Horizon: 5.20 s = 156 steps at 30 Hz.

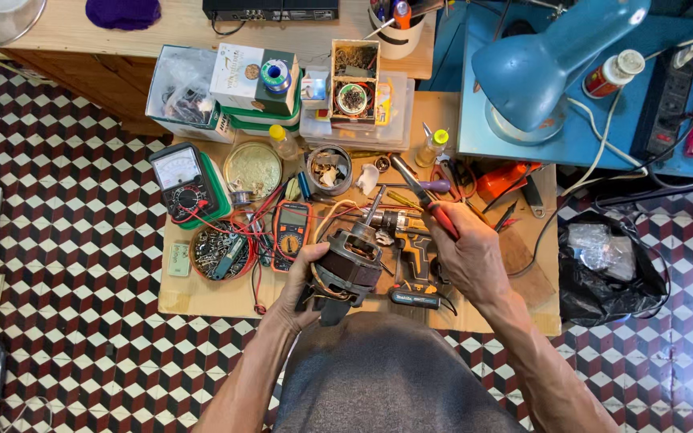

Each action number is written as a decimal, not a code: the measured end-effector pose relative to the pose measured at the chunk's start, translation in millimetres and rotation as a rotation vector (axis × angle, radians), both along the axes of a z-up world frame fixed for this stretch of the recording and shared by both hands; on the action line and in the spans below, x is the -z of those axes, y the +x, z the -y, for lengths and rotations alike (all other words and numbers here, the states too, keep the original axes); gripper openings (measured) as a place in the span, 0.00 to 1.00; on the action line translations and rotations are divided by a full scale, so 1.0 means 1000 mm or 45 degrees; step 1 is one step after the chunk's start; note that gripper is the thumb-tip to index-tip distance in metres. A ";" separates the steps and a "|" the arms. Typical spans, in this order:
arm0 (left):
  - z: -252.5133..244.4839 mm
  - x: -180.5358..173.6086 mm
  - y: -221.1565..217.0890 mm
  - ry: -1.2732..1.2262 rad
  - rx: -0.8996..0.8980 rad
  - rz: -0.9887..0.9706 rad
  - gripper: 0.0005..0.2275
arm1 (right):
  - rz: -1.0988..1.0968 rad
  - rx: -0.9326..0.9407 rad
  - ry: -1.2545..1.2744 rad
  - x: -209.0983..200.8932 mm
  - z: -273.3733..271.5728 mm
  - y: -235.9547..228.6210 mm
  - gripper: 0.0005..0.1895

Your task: The person disassembles a small electric motor, uses a cordless drill to remove fasteners, and manipulates internal components and wires. They repeatedly handle the motor housing and rotor, then reassemble the unit and connect wires.

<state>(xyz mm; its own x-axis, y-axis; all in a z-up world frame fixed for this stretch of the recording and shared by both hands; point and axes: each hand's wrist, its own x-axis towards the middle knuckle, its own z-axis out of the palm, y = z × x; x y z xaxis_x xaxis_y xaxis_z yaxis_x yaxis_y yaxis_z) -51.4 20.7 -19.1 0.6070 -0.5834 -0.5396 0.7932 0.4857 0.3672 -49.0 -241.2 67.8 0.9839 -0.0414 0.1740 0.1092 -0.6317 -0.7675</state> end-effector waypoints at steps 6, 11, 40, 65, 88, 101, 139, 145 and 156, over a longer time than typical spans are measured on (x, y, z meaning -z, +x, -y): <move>-0.003 -0.007 0.001 -0.070 0.032 0.059 0.33 | 0.581 0.020 0.156 0.020 -0.007 -0.012 0.03; -0.006 0.001 -0.005 -0.031 -0.053 -0.002 0.30 | 0.061 0.017 -0.146 0.034 0.001 0.000 0.09; -0.036 -0.046 0.006 0.508 0.240 0.590 0.41 | -0.880 -0.260 0.982 0.014 -0.056 0.063 0.13; -0.036 -0.029 0.014 0.553 0.190 0.457 0.42 | -0.915 -0.111 1.071 0.035 -0.042 0.069 0.11; -0.049 0.002 0.011 0.641 0.181 0.325 0.46 | -0.903 -0.082 1.107 0.033 -0.048 0.066 0.10; -0.044 -0.014 0.018 0.392 0.188 0.321 0.41 | -0.869 -0.093 1.256 0.051 -0.042 0.058 0.10; -0.057 -0.026 0.044 0.841 0.757 0.639 0.50 | -1.068 -0.622 0.367 0.049 -0.006 0.054 0.32; -0.055 -0.022 0.052 0.891 0.792 0.634 0.49 | -1.145 -0.366 0.469 0.048 -0.003 0.061 0.29; -0.051 -0.012 0.064 0.765 0.772 0.681 0.45 | -1.076 -0.426 0.500 0.055 -0.005 0.060 0.28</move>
<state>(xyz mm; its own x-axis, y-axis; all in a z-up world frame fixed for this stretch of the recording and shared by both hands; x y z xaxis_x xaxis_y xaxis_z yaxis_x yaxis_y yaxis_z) 12.9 72.1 -6.9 0.5462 -0.5951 -0.5895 0.5047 -0.3279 0.7986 10.6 -236.0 12.5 0.7494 0.3573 -0.5574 -0.4445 -0.3525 -0.8235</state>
